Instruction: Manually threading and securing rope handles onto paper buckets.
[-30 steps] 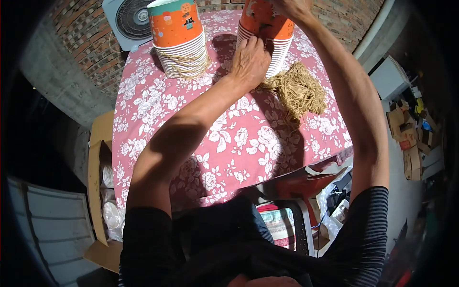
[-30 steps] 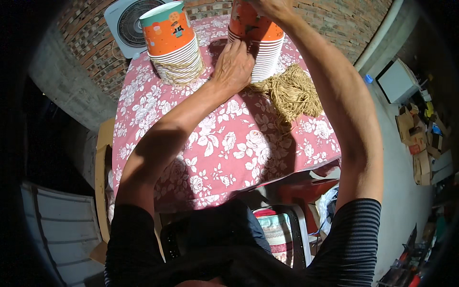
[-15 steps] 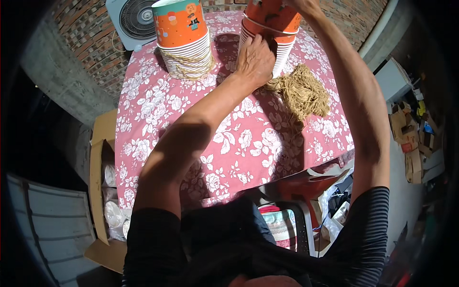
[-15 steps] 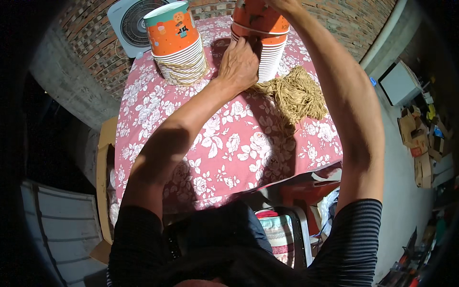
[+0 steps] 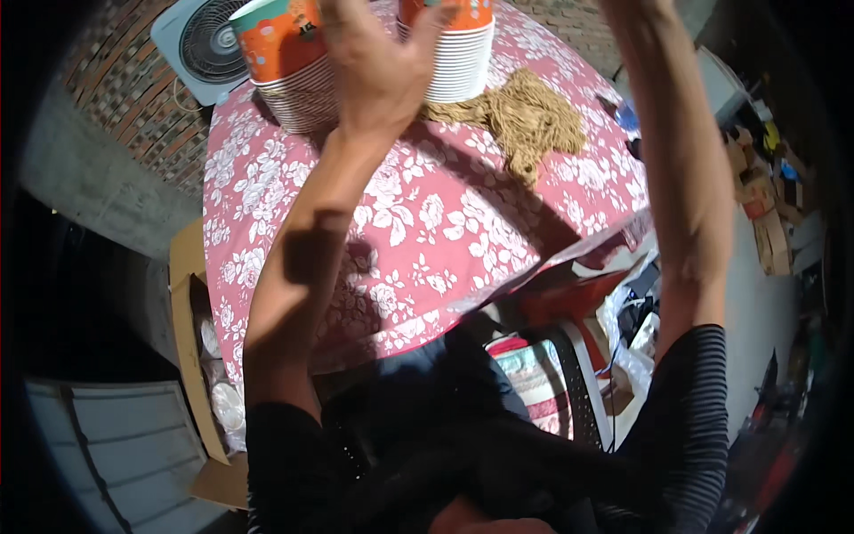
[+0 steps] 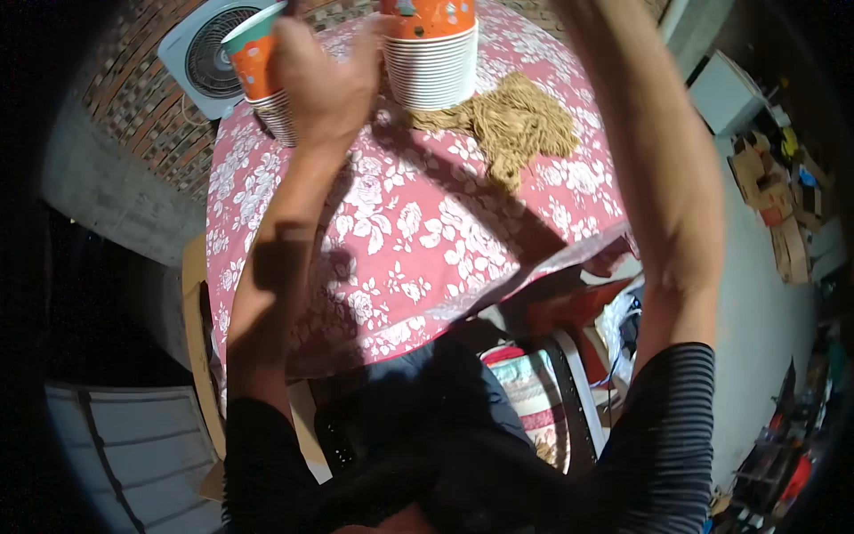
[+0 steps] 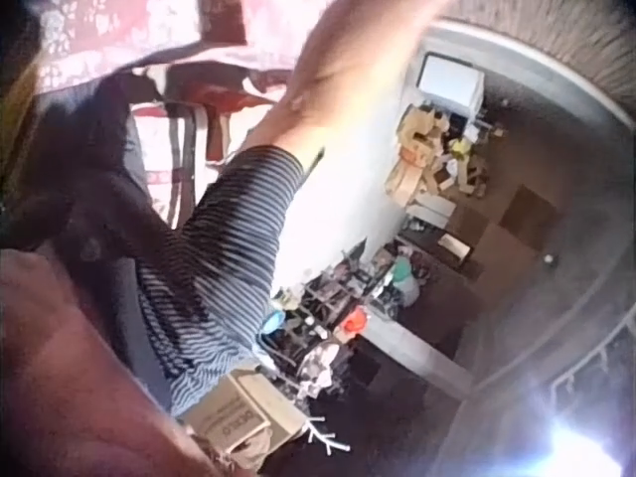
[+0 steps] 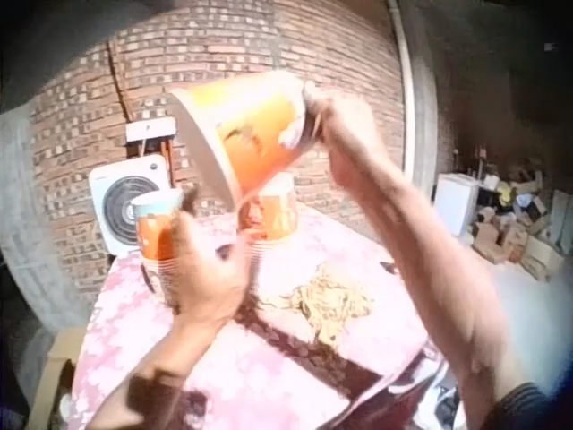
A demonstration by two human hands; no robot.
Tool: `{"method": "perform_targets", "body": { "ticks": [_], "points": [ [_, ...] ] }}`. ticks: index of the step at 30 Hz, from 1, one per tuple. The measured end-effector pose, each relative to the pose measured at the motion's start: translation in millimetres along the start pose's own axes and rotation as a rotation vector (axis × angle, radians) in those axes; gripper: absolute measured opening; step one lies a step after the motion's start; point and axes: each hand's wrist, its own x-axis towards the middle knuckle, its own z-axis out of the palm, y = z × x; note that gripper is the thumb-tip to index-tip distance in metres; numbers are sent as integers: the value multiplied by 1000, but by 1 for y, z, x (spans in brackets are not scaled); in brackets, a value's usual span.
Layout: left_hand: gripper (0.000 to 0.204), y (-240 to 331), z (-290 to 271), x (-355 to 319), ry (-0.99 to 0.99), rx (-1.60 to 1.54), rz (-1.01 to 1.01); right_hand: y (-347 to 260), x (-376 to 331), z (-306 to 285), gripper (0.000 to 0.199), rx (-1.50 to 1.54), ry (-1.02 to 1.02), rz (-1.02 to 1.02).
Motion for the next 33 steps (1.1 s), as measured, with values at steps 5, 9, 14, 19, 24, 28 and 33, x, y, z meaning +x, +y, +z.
{"method": "perform_targets", "body": {
  "ticks": [5,9,14,19,24,28,33],
  "points": [
    [11,17,-88,-36,128,-58,260,23,-148,21,27,503,-183,495],
    [15,11,-151,-68,-359,311,265,60,-250,-18,35,86,-675,672],
    [16,-3,-195,-113,-675,373,241,88,-302,-93,17,-151,-427,542],
    [23,-9,-189,-132,-518,323,270,130,-286,-171,24,-540,-203,567],
    [28,-16,-178,-153,-193,217,355,146,-261,-161,38,-848,-331,454],
    [23,16,-171,-189,-132,285,138,160,-252,-158,38,-879,-357,509],
    [16,35,-168,-244,-244,-168,72,104,-280,-137,25,-370,-281,717]
  ]
}}
